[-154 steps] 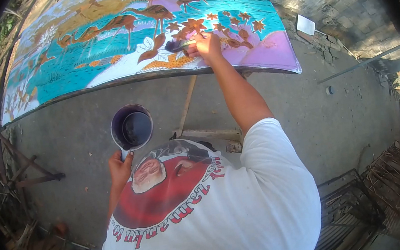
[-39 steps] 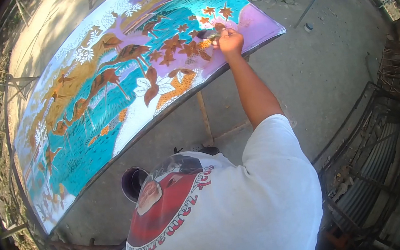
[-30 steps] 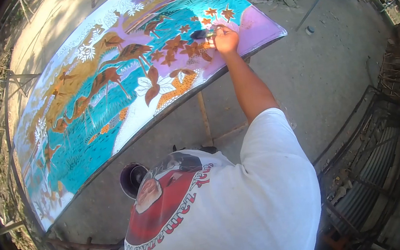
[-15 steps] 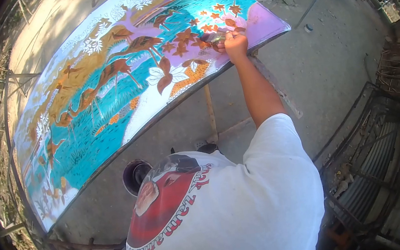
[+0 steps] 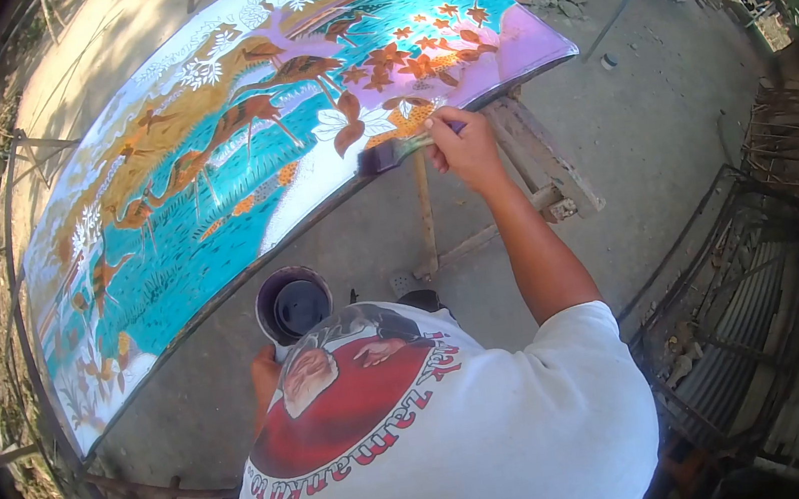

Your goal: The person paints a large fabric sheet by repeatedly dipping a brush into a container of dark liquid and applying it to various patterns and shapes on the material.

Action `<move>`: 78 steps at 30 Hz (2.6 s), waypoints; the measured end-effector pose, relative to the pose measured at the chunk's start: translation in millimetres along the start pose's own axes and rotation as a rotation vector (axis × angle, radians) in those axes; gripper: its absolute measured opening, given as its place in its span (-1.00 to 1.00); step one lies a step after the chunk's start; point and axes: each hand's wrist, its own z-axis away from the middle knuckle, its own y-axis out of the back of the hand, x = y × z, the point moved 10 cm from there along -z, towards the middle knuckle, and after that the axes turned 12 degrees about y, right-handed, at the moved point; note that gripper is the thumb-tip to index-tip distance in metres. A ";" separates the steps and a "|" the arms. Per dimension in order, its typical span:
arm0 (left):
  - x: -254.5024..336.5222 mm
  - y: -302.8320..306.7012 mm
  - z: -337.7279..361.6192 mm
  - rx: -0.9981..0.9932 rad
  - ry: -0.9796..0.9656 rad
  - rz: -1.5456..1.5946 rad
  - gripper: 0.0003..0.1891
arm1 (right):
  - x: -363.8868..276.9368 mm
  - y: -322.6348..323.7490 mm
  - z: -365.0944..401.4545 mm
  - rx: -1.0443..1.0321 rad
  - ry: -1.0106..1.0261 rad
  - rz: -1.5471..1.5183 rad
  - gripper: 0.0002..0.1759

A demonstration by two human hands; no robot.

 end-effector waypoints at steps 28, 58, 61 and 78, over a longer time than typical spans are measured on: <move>174.3 -23.5 -31.9 -0.294 -0.209 0.092 -0.67 | 97.6 107.9 -26.0 0.327 -0.180 -0.368 -0.66; 119.3 -13.1 -26.6 -0.170 -0.065 0.078 -0.68 | 86.6 143.1 -66.9 0.320 -0.179 0.140 -0.68; 116.7 -11.7 -27.1 -0.177 -0.034 0.074 -0.67 | 95.7 74.8 -57.4 0.231 -0.191 -0.003 -0.69; 117.4 -12.2 -27.8 -0.211 -0.123 0.046 -0.65 | -27.6 -57.2 -3.8 -0.302 -0.049 0.099 -0.78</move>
